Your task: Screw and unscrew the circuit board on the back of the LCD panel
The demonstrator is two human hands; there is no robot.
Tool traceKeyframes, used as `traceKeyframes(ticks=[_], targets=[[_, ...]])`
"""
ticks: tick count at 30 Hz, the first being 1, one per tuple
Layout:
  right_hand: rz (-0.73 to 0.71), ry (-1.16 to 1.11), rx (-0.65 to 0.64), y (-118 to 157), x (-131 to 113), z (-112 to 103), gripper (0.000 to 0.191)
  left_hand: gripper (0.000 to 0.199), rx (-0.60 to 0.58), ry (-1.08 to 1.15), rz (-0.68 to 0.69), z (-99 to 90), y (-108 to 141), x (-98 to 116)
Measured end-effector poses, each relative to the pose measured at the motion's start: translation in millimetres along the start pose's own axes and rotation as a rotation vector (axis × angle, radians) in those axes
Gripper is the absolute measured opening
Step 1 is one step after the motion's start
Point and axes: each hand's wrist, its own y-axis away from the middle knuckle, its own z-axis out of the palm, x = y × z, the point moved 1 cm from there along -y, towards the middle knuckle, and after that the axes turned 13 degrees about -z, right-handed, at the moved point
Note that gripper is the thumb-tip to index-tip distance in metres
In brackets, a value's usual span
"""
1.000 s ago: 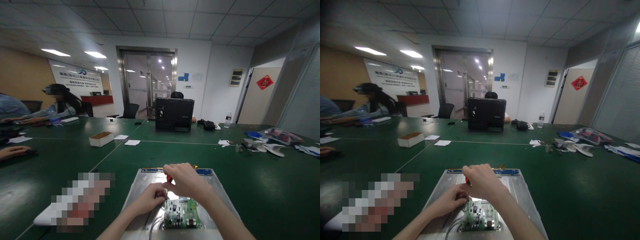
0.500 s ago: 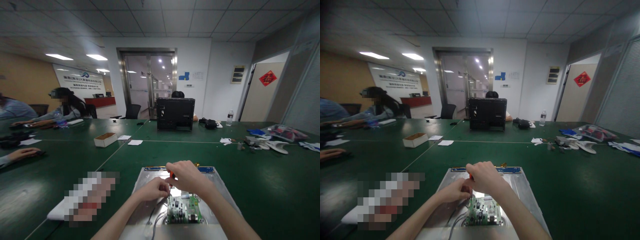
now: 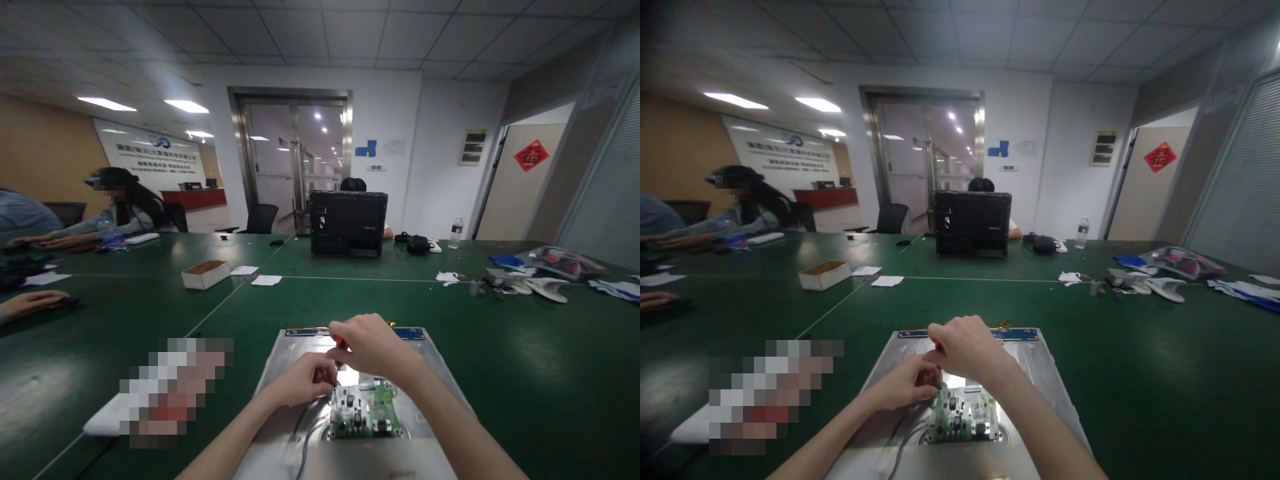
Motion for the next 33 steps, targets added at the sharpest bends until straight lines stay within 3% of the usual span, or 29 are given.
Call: traceKeyframes(ticks=[10,15,19,27,33], targets=[[-0.056,-0.044,0.000,4.0,-3.7,-5.9,0.024,0.017,0.025,-0.067,0.035,1.9,-4.4,-9.8],[-0.049,0.029,0.015,0.0,-4.3,-2.3,0.013,0.018,0.041,-0.076,-0.004,1.7,0.1,-2.4],[-0.028,0.087,0.015,-1.0,-3.8,-1.9,0.029,0.022,0.015,-0.074,0.009,0.2,0.8,1.4],[-0.057,-0.090,0.034,6.5,-2.7,-8.5,0.025,0.022,0.010,-0.059,0.025,1.7,-4.1,-7.6],[-0.027,-0.031,0.027,3.7,0.7,-5.4,0.023,0.016,0.014,-0.060,0.030,1.9,-3.3,-3.7]])
